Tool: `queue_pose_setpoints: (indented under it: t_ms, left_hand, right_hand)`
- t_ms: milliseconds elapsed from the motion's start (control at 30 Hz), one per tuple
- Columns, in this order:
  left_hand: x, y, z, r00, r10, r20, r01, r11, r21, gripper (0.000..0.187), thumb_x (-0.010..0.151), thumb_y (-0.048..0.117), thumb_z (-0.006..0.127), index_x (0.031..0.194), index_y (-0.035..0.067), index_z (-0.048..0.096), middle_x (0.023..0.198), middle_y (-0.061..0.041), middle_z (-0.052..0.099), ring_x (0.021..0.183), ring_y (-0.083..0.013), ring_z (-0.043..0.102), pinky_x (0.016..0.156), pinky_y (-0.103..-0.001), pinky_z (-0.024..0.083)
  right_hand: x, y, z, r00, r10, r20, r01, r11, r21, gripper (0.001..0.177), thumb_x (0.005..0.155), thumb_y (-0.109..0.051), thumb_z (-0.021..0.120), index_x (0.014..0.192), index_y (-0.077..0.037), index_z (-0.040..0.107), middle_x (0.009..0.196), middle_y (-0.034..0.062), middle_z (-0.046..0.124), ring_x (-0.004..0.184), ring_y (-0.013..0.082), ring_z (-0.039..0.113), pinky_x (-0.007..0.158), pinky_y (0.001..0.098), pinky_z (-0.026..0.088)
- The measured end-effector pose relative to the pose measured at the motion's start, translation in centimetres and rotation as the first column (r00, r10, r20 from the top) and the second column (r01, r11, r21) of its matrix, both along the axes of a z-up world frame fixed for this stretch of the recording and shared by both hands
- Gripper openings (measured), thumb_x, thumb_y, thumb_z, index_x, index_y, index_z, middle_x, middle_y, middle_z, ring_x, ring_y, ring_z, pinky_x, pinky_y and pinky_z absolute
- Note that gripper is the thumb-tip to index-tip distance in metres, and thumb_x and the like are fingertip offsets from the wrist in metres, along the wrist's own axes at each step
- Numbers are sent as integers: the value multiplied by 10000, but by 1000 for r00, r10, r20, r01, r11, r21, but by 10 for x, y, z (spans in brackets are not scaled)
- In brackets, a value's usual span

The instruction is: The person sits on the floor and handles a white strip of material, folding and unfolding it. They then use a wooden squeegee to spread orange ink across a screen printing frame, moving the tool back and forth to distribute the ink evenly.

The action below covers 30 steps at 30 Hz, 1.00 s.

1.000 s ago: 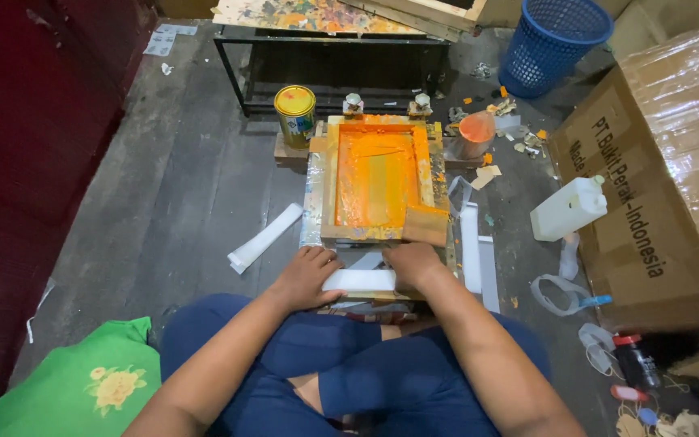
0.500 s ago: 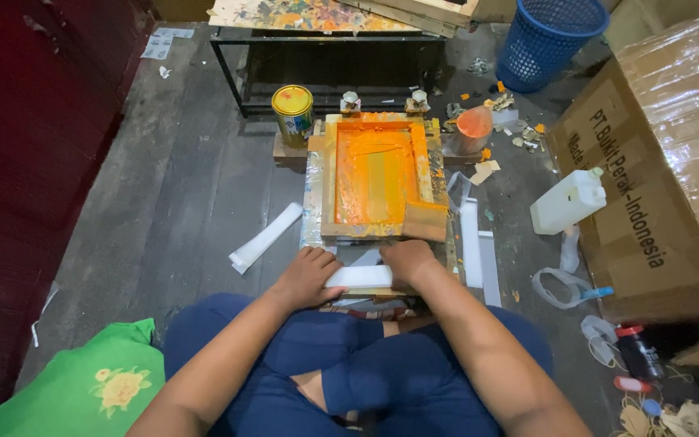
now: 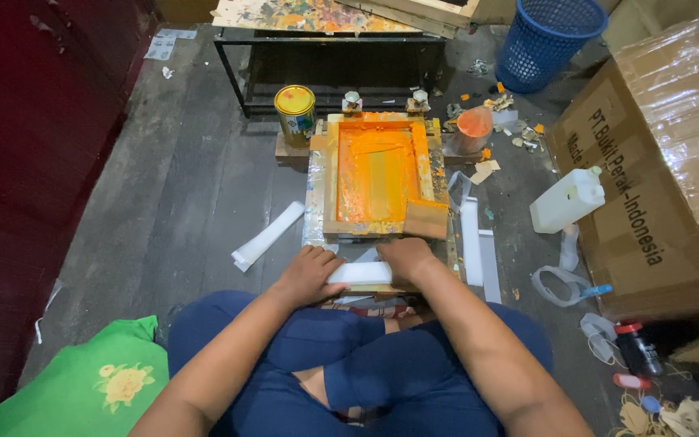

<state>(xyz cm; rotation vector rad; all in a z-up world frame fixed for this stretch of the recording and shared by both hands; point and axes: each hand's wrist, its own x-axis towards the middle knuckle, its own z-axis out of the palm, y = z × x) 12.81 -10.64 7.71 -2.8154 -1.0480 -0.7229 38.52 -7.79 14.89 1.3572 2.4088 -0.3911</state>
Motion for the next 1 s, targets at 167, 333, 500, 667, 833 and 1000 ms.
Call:
queue_pose_setpoints:
  t_ms: [167, 333, 500, 667, 833, 1000]
  left_hand:
    - [0, 0, 1, 1000, 0, 9, 0, 1000, 11, 518, 920, 584, 659, 1094, 102, 740, 914, -88, 701, 809, -243, 652, 802, -383, 459]
    - [0, -2, 3, 999, -10, 31, 8, 999, 36, 503, 932, 570, 658, 1085, 97, 741, 906, -93, 700, 803, -249, 655, 798, -389, 463]
    - [0, -3, 4, 999, -5, 43, 3, 999, 44, 504, 939, 572, 641, 1081, 99, 742, 886, -89, 703, 777, -244, 657, 790, -385, 462]
    - [0, -3, 6, 999, -7, 49, 4, 998, 69, 494, 943, 562, 640, 1098, 103, 734, 881, -86, 699, 772, -245, 657, 780, -388, 467]
    - [-1, -2, 3, 999, -7, 40, 4, 997, 81, 475, 954, 548, 627, 1116, 112, 726, 887, -80, 697, 787, -241, 661, 783, -390, 469]
    - [-1, -2, 6, 1000, 12, 28, -12, 1000, 17, 453, 947, 526, 649, 1117, 113, 726, 901, -80, 710, 805, -246, 679, 799, -394, 480]
  right_hand:
    - [-1, -2, 14, 1000, -3, 13, 3, 1000, -13, 539, 771, -192, 780, 1291, -146, 648, 1119, 178, 737, 1026, 393, 731, 808, 513, 598]
    - [4, 6, 8, 1000, 5, 9, -4, 999, -38, 740, 710, -204, 833, 1405, -147, 585, 1164, 183, 716, 1065, 395, 716, 840, 532, 592]
    - [8, 10, 4, 1000, 1, -12, -1, 1000, -25, 539, 649, -288, 928, 1101, -171, 657, 1068, 110, 724, 1035, 375, 717, 820, 497, 582]
    - [12, 13, -8, 1000, 0, -31, 0, 1000, -3, 511, 638, -289, 930, 1045, -173, 644, 1018, 101, 727, 1008, 366, 723, 793, 495, 581]
    - [11, 11, -2, 999, -12, -43, 12, 1000, -4, 464, 642, -261, 901, 1010, -171, 633, 978, 93, 727, 995, 362, 725, 779, 482, 577]
    - [11, 11, 2, 998, -31, -51, 32, 999, 13, 435, 656, -266, 885, 1012, -184, 649, 989, 89, 742, 1015, 354, 729, 797, 486, 581]
